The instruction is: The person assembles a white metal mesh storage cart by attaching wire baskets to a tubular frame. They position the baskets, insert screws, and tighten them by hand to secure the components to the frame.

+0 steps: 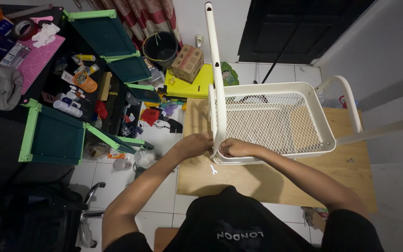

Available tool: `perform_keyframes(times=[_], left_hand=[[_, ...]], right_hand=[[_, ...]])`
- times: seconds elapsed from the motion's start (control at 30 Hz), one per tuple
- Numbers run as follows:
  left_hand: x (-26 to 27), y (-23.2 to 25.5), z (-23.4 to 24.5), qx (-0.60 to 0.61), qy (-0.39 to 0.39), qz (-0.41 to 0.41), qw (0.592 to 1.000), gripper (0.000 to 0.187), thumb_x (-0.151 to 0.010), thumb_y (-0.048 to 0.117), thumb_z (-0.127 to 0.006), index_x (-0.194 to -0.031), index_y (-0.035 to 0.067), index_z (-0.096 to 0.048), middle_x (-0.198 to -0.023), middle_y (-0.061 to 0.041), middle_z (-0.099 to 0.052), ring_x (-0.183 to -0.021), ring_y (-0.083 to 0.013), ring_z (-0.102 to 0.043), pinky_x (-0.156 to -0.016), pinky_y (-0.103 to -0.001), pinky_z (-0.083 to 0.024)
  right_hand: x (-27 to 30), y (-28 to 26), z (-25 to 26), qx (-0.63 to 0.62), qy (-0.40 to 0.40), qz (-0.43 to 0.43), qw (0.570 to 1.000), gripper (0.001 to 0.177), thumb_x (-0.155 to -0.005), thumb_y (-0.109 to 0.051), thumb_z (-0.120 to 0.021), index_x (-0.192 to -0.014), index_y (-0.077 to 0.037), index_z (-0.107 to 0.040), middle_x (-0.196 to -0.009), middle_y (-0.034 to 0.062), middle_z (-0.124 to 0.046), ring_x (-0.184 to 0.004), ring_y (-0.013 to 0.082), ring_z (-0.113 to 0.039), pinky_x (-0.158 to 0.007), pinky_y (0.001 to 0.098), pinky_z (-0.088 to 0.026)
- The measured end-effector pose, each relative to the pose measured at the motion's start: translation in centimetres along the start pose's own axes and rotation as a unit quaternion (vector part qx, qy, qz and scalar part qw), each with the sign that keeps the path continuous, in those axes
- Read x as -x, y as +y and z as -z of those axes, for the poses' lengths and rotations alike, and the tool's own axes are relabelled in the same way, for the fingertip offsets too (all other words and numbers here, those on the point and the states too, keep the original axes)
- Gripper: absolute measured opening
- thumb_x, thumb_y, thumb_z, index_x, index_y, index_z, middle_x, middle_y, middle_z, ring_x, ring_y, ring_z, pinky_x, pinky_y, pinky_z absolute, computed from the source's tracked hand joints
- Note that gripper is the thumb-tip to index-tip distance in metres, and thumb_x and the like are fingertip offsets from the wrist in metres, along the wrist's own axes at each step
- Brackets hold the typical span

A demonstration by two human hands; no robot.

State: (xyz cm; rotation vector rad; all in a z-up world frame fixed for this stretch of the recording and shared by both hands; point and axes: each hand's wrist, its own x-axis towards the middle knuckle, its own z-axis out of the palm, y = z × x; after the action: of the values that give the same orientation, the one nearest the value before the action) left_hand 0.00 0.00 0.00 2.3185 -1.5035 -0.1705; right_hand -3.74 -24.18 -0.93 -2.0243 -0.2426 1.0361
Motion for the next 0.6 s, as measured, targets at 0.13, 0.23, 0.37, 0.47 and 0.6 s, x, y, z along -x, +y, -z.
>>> perform_keyframes(times=[0.13, 0.23, 0.37, 0.47, 0.6], left_hand=[[0.0, -0.2, -0.5, -0.003, -0.014, 0.010, 1.000, 0.012, -0.093, 0.021, -0.066, -0.103, 0.015, -0.067, -0.094, -0.011, -0.067, -0.083, -0.0302, -0.071, -0.074, -0.043, -0.056], [0.2, -0.3, -0.5, 0.014, -0.016, 0.009, 1.000, 0.012, -0.094, 0.022, -0.065, -0.104, 0.016, -0.068, -0.091, -0.010, -0.068, -0.084, -0.0302, -0.071, -0.075, -0.043, -0.056], [0.1, -0.3, -0.3, 0.013, -0.036, 0.017, 0.999, 0.011, -0.094, 0.022, -0.064, -0.103, 0.016, -0.069, -0.093, -0.011, -0.068, -0.084, -0.0302, -0.071, -0.076, -0.043, -0.056], [0.0, -0.3, -0.1, 0.032, -0.055, 0.028, 0.998, 0.009, -0.095, 0.020, -0.063, -0.099, 0.016, -0.070, -0.092, -0.010, -0.069, -0.085, -0.0298, -0.071, -0.077, -0.044, -0.055], [0.0, -0.3, 0.0, 0.045, -0.063, 0.033, 0.996, 0.010, -0.093, 0.019, -0.062, -0.097, 0.016, -0.070, -0.092, -0.010, -0.068, -0.084, -0.0298, -0.070, -0.075, -0.044, -0.055]], right_hand=[[0.4, -0.2, 0.2, -0.017, -0.008, 0.051, 0.999, 0.026, -0.101, -0.027, -0.055, -0.107, -0.006, -0.069, -0.078, -0.0004, -0.064, -0.069, 0.0118, -0.057, -0.067, 0.0321, -0.049], [0.6, -0.5, 0.1, -0.003, -0.010, 0.020, 1.000, 0.031, -0.102, -0.027, -0.053, -0.105, -0.003, -0.072, -0.077, 0.0036, -0.064, -0.069, 0.0159, -0.056, -0.067, 0.0340, -0.049], [0.7, -0.8, 0.0, -0.011, 0.030, 0.034, 0.999, 0.027, -0.099, -0.024, -0.053, -0.116, -0.007, -0.066, -0.086, 0.0028, -0.069, -0.077, 0.0162, -0.063, -0.074, 0.0338, -0.052], [0.8, -1.0, 0.1, 0.036, 0.014, 0.026, 0.999, 0.035, -0.104, -0.026, -0.050, -0.108, 0.000, -0.072, -0.084, 0.0088, -0.068, -0.077, 0.0194, -0.062, -0.075, 0.0361, -0.052], [1.0, -1.5, 0.0, 0.019, 0.029, 0.079, 0.996, 0.033, -0.098, -0.021, -0.051, -0.119, -0.002, -0.069, -0.097, 0.0100, -0.073, -0.088, 0.0194, -0.067, -0.083, 0.0366, -0.054]])
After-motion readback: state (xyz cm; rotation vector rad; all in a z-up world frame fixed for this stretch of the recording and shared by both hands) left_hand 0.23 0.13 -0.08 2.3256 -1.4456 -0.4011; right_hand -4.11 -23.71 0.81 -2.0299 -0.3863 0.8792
